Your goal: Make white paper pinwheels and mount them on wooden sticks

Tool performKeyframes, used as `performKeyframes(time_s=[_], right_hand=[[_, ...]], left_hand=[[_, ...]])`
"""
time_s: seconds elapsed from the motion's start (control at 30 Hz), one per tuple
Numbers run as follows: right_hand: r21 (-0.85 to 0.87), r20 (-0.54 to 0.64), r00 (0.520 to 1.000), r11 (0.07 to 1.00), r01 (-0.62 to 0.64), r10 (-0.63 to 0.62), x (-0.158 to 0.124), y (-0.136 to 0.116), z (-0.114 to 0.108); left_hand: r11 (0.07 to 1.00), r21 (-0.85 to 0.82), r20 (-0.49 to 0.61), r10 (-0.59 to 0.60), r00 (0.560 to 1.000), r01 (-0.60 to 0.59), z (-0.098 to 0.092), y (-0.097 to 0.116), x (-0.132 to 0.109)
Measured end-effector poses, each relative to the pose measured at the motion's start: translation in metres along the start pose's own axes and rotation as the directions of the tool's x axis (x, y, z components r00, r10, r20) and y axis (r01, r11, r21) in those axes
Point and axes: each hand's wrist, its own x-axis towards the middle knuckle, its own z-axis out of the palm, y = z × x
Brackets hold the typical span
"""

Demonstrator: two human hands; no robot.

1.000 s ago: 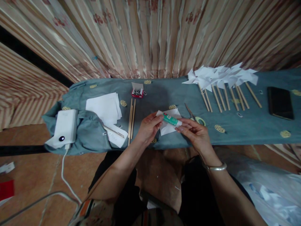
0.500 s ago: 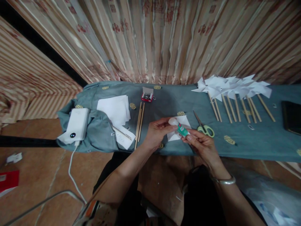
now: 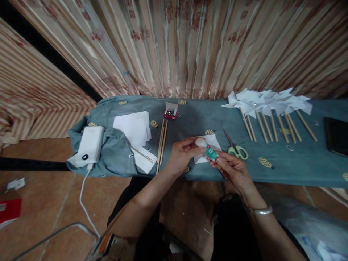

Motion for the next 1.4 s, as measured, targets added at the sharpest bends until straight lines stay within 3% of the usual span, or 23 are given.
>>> performKeyframes(time_s=[0.47, 0.67, 0.87, 1.0, 1.07, 1.13, 1.17, 1.23, 1.4], right_hand=[[-0.026, -0.090, 0.984, 0.988, 0.155, -0.157, -0.002, -0.009, -0.008], [0.128, -0.108, 0.990, 0.986, 0.106, -0.092, -0.002, -0.014, -0.008], [0.333, -0.029, 0.999, 0.942, 0.043, -0.036, -0.001, -0.003, 0.002], [0.387, 0.019, 1.000, 0.922, -0.001, -0.006, 0.002, -0.004, 0.007], [0.399, 0.013, 1.000, 0.917, 0.000, -0.006, 0.004, -0.010, 0.005], [0.382, -0.011, 1.000, 0.924, 0.024, -0.022, 0.007, -0.017, 0.000], [0.362, -0.031, 0.999, 0.931, 0.043, -0.034, 0.009, -0.020, -0.003], [0.323, -0.084, 0.995, 0.943, 0.085, -0.061, 0.012, -0.023, -0.008], [0.353, -0.119, 0.993, 0.934, 0.056, -0.015, 0.018, -0.019, -0.011]], left_hand=[[1.000, 0.000, 0.025, 0.021, 0.999, -0.021, 0.003, -0.008, -0.001], [1.000, 0.013, 0.083, -0.020, 0.996, 0.019, 0.003, -0.012, -0.001], [0.997, 0.013, 0.138, -0.077, 0.987, 0.076, 0.006, -0.020, -0.005], [0.997, 0.064, 0.143, -0.040, 0.989, 0.031, 0.003, -0.023, -0.002], [0.980, 0.186, 0.139, 0.044, 0.989, -0.070, -0.005, -0.022, 0.004], [0.883, 0.406, 0.119, 0.205, 0.971, -0.236, -0.016, -0.020, 0.010], [0.786, 0.534, 0.118, 0.295, 0.948, -0.311, -0.021, -0.019, 0.013], [0.575, 0.719, 0.216, 0.348, 0.912, -0.390, -0.030, -0.017, 0.015], [0.133, 0.852, 0.480, 0.184, 0.857, -0.506, -0.031, -0.018, 0.007]])
